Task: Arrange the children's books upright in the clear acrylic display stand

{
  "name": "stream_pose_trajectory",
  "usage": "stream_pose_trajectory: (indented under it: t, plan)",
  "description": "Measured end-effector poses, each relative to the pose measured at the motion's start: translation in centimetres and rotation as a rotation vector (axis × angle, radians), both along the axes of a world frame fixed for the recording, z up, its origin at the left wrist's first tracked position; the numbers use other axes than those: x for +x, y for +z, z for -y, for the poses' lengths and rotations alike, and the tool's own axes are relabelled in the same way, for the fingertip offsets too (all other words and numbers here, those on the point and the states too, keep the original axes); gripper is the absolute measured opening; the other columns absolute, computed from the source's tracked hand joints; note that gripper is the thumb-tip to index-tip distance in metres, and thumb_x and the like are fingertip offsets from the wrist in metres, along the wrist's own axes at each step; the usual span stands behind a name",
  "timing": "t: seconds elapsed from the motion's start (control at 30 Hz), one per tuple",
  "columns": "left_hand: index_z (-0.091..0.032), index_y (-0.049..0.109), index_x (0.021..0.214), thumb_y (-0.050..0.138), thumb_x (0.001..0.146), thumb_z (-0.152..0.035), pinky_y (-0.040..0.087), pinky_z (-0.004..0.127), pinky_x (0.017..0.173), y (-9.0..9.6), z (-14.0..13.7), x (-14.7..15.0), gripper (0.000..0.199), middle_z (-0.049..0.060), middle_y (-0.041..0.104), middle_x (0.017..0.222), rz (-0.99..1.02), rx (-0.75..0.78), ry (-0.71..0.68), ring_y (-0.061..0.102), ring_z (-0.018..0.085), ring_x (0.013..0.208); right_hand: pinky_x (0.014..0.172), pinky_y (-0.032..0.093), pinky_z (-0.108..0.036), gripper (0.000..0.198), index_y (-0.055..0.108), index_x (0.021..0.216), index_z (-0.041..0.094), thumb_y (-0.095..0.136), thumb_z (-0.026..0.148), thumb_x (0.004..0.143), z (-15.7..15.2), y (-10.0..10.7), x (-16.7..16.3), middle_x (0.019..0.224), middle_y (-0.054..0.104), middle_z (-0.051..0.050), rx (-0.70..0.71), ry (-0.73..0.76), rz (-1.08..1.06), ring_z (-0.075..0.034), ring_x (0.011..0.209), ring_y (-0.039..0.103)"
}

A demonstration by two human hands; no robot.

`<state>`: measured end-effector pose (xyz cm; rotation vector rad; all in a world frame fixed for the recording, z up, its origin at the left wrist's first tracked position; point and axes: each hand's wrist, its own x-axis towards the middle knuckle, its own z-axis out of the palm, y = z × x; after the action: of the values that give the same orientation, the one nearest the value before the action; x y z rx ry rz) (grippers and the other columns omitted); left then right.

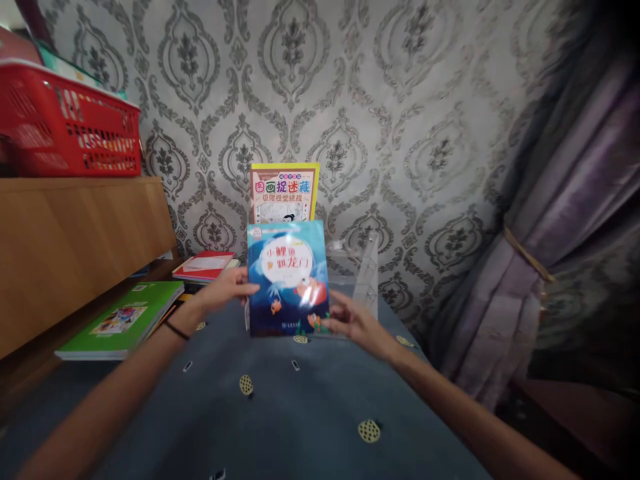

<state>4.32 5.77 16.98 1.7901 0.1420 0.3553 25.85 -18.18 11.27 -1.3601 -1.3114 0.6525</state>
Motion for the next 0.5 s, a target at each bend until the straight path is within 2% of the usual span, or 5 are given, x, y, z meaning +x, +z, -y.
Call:
stream_pose_trajectory:
  t: [0.17,0.27,0.37,0.5]
  plan:
    - [-0.011,0.066,0.088,0.083,0.066,-0.032,0.047,0.02,0.052,9.6,-2.6,2.8,0.035,0.003,0.067,0.077,0.137,0.192,0.091,0.059,0.011,0.061,0.057,0.052,-0.031,0.07,0.048,0.137,0.016,0.077,0.039,0.077,-4.6,8.2,3.5,0.075,0.064,0.0,0.169,-0.12,0.301,-0.017,0.063,0.06]
    - [-0.01,0.065,0.096,0.081,0.066,-0.028,0.052,0.021,0.056,13.2,-3.5,3.9,0.039,0.005,0.07,0.088,0.225,0.27,0.16,0.064,0.013,0.07,0.057,0.05,-0.029,0.062,0.051,0.131,0.017,0.075,0.037,0.078,-7.1,11.4,4.8,0.076,0.066,0.0,0.26,-0.193,0.395,-0.017,0.064,0.06]
    - [-0.011,0.064,0.099,0.081,0.065,-0.025,0.054,0.021,0.058,14.2,-4.2,4.7,0.04,0.005,0.07,0.093,0.275,0.334,0.181,0.065,0.014,0.075,0.06,0.051,-0.03,0.056,0.052,0.127,0.019,0.074,0.036,0.079,-8.8,12.2,5.4,0.084,0.07,-0.003,0.294,-0.214,0.42,-0.018,0.07,0.062]
    - [-0.012,0.064,0.099,0.077,0.067,-0.022,0.055,0.021,0.058,12.8,-5.1,5.6,0.037,0.003,0.068,0.09,0.308,0.353,0.203,0.064,0.013,0.074,0.062,0.051,-0.03,0.05,0.053,0.126,0.021,0.069,0.031,0.08,-9.8,10.9,5.8,0.086,0.072,-0.002,0.294,-0.259,0.479,-0.018,0.072,0.062]
